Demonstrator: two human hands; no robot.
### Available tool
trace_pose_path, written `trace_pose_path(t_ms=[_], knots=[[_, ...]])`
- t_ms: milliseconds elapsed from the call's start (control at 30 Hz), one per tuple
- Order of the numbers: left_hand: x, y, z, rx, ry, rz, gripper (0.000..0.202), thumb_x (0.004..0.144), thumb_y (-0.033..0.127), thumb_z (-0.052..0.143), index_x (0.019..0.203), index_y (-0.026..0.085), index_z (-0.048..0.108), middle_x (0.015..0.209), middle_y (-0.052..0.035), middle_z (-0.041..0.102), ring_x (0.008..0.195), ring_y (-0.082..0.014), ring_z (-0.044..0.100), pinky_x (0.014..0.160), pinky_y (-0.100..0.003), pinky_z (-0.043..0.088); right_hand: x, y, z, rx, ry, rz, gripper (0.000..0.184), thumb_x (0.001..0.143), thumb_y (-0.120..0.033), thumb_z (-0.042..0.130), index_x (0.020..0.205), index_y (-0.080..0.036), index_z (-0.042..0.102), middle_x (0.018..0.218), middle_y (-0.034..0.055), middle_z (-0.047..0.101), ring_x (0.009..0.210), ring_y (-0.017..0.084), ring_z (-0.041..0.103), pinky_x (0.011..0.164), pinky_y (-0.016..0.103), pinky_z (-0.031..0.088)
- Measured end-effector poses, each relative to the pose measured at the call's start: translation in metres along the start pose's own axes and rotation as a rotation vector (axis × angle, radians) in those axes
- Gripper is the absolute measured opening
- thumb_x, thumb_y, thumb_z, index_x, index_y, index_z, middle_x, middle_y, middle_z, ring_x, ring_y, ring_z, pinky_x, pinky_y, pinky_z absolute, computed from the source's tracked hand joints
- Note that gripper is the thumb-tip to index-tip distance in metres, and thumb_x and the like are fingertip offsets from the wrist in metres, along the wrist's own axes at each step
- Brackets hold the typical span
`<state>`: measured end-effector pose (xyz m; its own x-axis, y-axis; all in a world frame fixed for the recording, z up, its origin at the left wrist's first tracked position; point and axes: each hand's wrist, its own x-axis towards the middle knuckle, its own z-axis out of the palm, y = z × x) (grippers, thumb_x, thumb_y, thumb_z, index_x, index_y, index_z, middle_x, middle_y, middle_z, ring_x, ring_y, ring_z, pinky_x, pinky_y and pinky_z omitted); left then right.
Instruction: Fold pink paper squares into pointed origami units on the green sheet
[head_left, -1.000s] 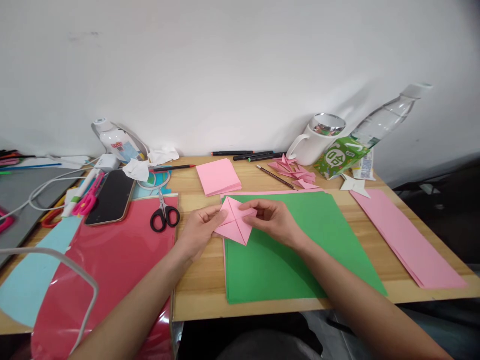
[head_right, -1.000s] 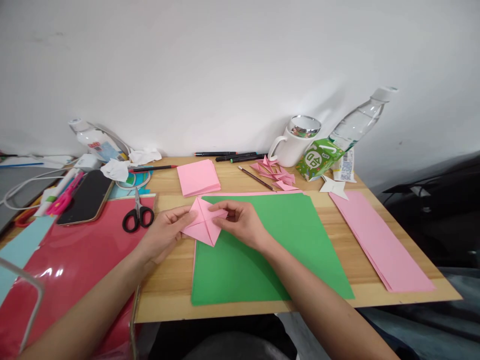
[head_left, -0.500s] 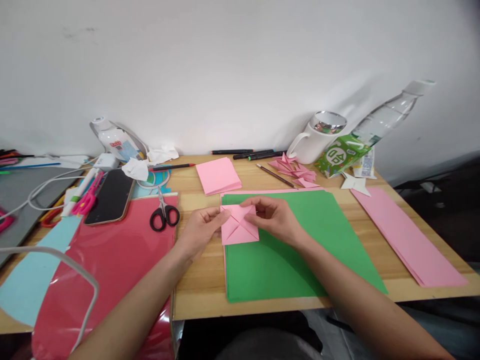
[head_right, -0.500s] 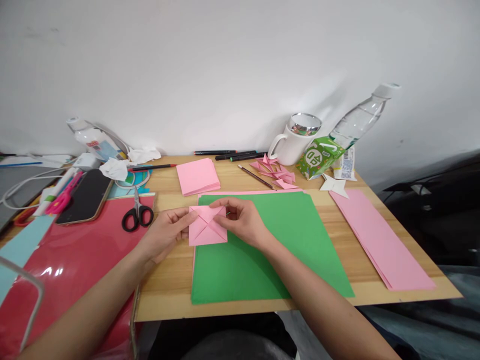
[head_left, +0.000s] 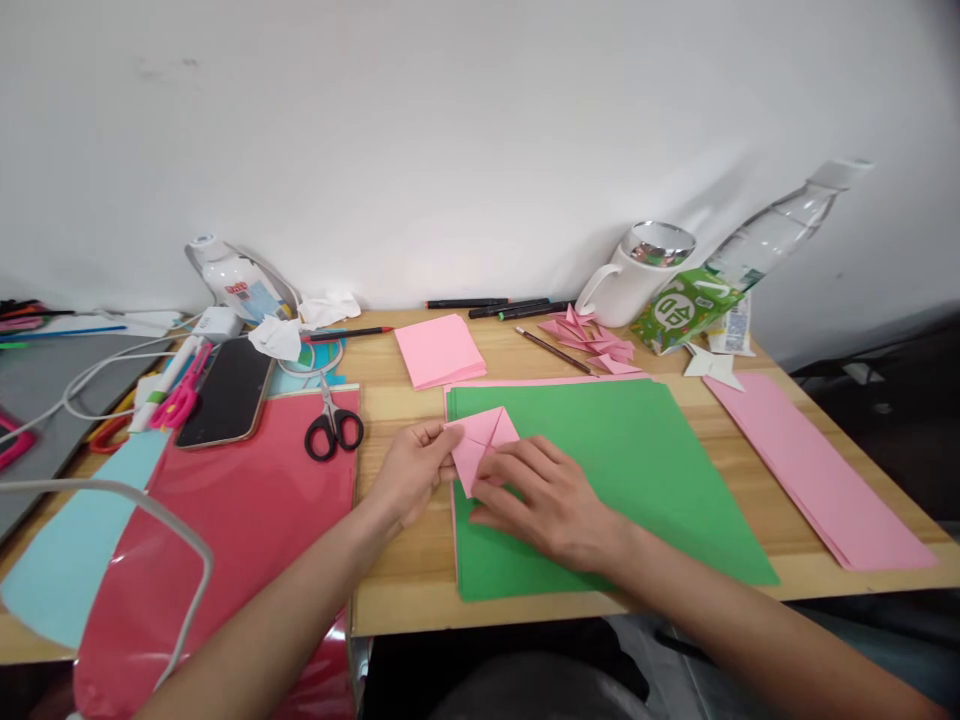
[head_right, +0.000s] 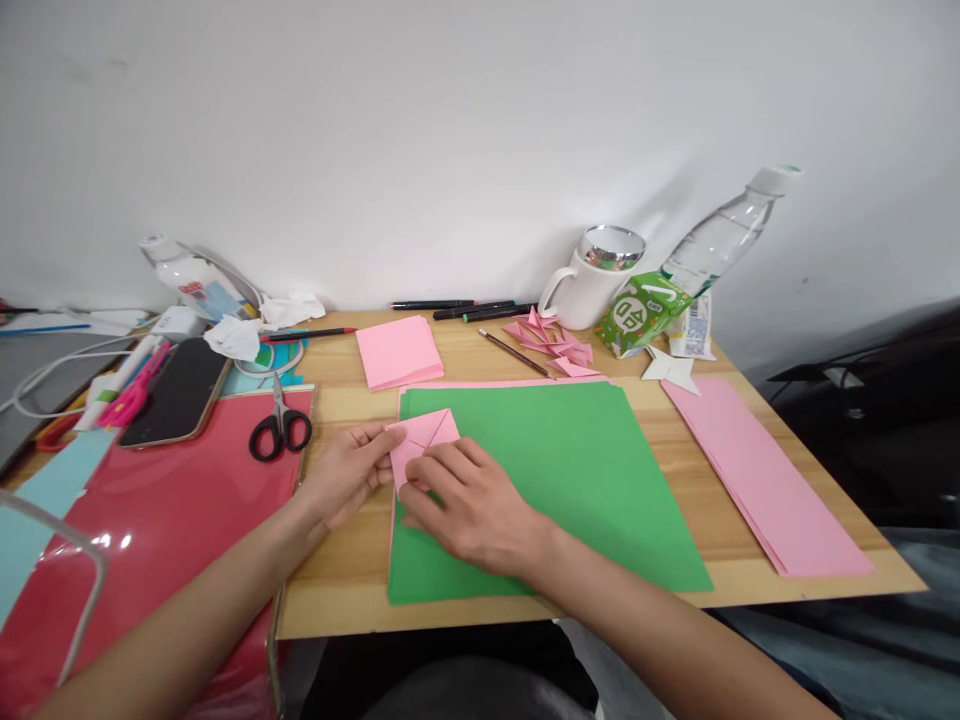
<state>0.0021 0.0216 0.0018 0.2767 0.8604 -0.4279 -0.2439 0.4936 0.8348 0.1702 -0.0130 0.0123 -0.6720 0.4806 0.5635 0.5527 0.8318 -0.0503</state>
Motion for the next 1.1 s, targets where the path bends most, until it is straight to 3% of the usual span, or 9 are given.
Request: trace_pose_path(t_ms=[100, 200, 333, 433, 533, 833, 933, 1033, 1100], knots=[[0.003, -0.008, 0.001, 0.050, -0.074, 0.016, 0.028, 0.068, 0.036, 0.073, 0.078, 0.011, 0.063, 0.070, -0.0034, 0.067, 0.064, -0.0127, 0.063, 0.065, -0.026, 0.052, -0.011, 0.001, 0.002, -0.039, -0.027, -0.020, 0.021, 0.093, -0.011, 0.043, 0.087, -0.013, 0.063, 0.084, 0.0082, 0.067, 0.083, 0.020, 0.057, 0.068, 0.032, 0.045], [0.005, -0.013, -0.001, 0.260, -0.100, 0.134, 0.026, 0.077, 0.030, 0.063, 0.096, 0.012, 0.061, 0.078, -0.0051, 0.068, 0.070, -0.0149, 0.064, 0.071, -0.031, 0.053, -0.025, 0.008, 0.001, -0.013, -0.086, 0.034, 0.025, 0.095, -0.012, 0.037, 0.093, -0.012, 0.062, 0.089, 0.0101, 0.067, 0.087, 0.020, 0.058, 0.072, 0.031, 0.048], [0.003, -0.015, -0.006, 0.821, -0.046, 0.646, 0.025, 0.081, 0.019, 0.059, 0.106, 0.017, 0.060, 0.110, -0.0113, 0.064, 0.097, -0.0216, 0.060, 0.087, -0.040, 0.049, -0.043, 0.017, 0.001, 0.117, -0.146, 0.131, 0.021, 0.095, -0.012, 0.040, 0.094, -0.013, 0.060, 0.092, 0.0093, 0.066, 0.089, 0.018, 0.060, 0.072, 0.029, 0.050], [0.000, -0.017, -0.009, 1.123, -0.226, 0.910, 0.024, 0.083, 0.017, 0.060, 0.107, 0.017, 0.060, 0.108, -0.0106, 0.064, 0.106, -0.0237, 0.053, 0.091, -0.041, 0.046, -0.051, 0.021, 0.004, 0.214, -0.129, 0.171, 0.016, 0.092, -0.011, 0.045, 0.092, -0.015, 0.060, 0.090, 0.0081, 0.066, 0.089, 0.018, 0.060, 0.073, 0.029, 0.052], [0.001, -0.020, -0.011, 1.210, -0.340, 0.913, 0.029, 0.086, 0.019, 0.056, 0.115, 0.017, 0.056, 0.101, -0.0095, 0.065, 0.098, -0.0214, 0.055, 0.083, -0.036, 0.049, -0.053, 0.023, 0.006, 0.302, -0.103, 0.215, 0.010, 0.090, -0.013, 0.051, 0.090, -0.016, 0.060, 0.090, 0.0073, 0.067, 0.088, 0.018, 0.060, 0.075, 0.031, 0.052], [0.011, -0.022, -0.013, 1.081, -0.257, 0.793, 0.044, 0.086, 0.018, 0.057, 0.129, 0.022, 0.049, 0.088, -0.0042, 0.067, 0.083, -0.0171, 0.062, 0.078, -0.032, 0.050, -0.039, 0.030, -0.002, 0.651, -0.174, 0.568, 0.007, 0.087, -0.016, 0.053, 0.089, -0.018, 0.060, 0.085, 0.0043, 0.064, 0.069, 0.012, 0.061, 0.063, 0.024, 0.052], [0.009, -0.020, -0.014, 1.118, -0.311, 0.837, 0.045, 0.088, 0.019, 0.054, 0.132, 0.023, 0.045, 0.091, -0.0048, 0.067, 0.087, -0.0175, 0.060, 0.078, -0.032, 0.050, -0.036, 0.032, -0.002, 0.507, -0.214, 0.412, 0.013, 0.087, -0.014, 0.053, 0.096, -0.018, 0.061, 0.091, 0.0060, 0.066, 0.078, 0.015, 0.060, 0.068, 0.027, 0.052], [0.007, -0.016, -0.016, 1.190, -0.359, 0.855, 0.047, 0.091, 0.019, 0.048, 0.136, 0.023, 0.039, 0.093, -0.0055, 0.065, 0.089, -0.0173, 0.059, 0.078, -0.030, 0.050, -0.038, 0.029, 0.002, 0.322, -0.189, 0.183, 0.011, 0.089, -0.015, 0.052, 0.091, -0.017, 0.063, 0.089, 0.0077, 0.067, 0.084, 0.018, 0.060, 0.072, 0.032, 0.052], [0.005, -0.014, -0.017, 1.225, -0.369, 0.837, 0.047, 0.092, 0.019, 0.045, 0.138, 0.024, 0.037, 0.094, -0.0056, 0.064, 0.090, -0.0172, 0.059, 0.079, -0.030, 0.050, -0.041, 0.026, 0.005, 0.280, -0.150, 0.126, 0.014, 0.090, -0.013, 0.049, 0.087, -0.016, 0.063, 0.087, 0.0081, 0.068, 0.083, 0.018, 0.061, 0.072, 0.031, 0.052]])
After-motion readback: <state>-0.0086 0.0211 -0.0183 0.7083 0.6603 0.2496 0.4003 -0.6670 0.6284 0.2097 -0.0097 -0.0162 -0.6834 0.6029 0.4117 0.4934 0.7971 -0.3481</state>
